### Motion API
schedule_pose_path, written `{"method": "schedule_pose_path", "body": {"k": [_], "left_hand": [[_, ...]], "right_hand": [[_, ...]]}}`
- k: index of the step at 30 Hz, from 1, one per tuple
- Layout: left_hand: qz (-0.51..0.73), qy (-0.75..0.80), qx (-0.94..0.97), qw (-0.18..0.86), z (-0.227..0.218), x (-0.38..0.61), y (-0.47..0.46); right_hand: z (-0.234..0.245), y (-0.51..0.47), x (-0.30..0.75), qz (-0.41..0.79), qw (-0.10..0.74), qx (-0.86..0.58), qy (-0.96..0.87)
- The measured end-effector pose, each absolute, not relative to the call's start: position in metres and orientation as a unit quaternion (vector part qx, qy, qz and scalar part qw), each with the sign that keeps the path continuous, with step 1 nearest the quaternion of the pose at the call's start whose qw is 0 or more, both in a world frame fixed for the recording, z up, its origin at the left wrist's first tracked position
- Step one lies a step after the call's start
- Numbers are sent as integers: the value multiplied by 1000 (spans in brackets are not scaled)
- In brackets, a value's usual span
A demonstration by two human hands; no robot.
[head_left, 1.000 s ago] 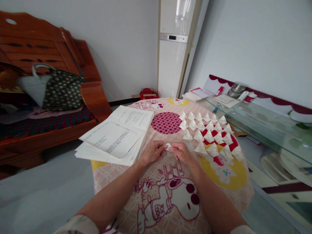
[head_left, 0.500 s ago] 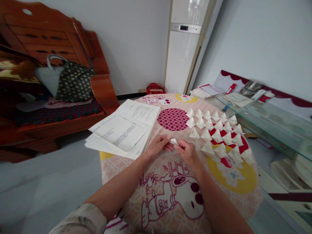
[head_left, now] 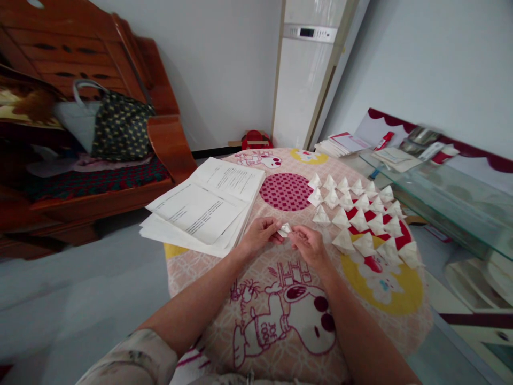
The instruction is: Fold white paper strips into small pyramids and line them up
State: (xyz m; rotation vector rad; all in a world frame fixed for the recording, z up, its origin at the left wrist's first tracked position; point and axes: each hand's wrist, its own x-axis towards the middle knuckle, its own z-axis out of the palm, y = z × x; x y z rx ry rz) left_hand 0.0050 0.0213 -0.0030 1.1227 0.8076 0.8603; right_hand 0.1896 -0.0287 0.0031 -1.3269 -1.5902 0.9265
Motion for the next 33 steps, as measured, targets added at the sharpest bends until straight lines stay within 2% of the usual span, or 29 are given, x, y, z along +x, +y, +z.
{"method": "schedule_pose_path", "body": {"k": [4,8,14,25,33], "left_hand": [[384,364,517,673,-2,5,21],[387,364,532,660,-2,5,20],[388,358,497,688,-1,6,19],[389,322,579,640,-4,4,19],[363,333,594,636,-4,8,16]], "right_hand": [[1,-28,189,378,436,-521,-630],[-4,-27,188,337,452,-521,-641],[-10,-27,186,301,476,-523,-640],[0,-28,185,415,469,-533,-568],[8,-28,186,429,465,-551,-544]]}}
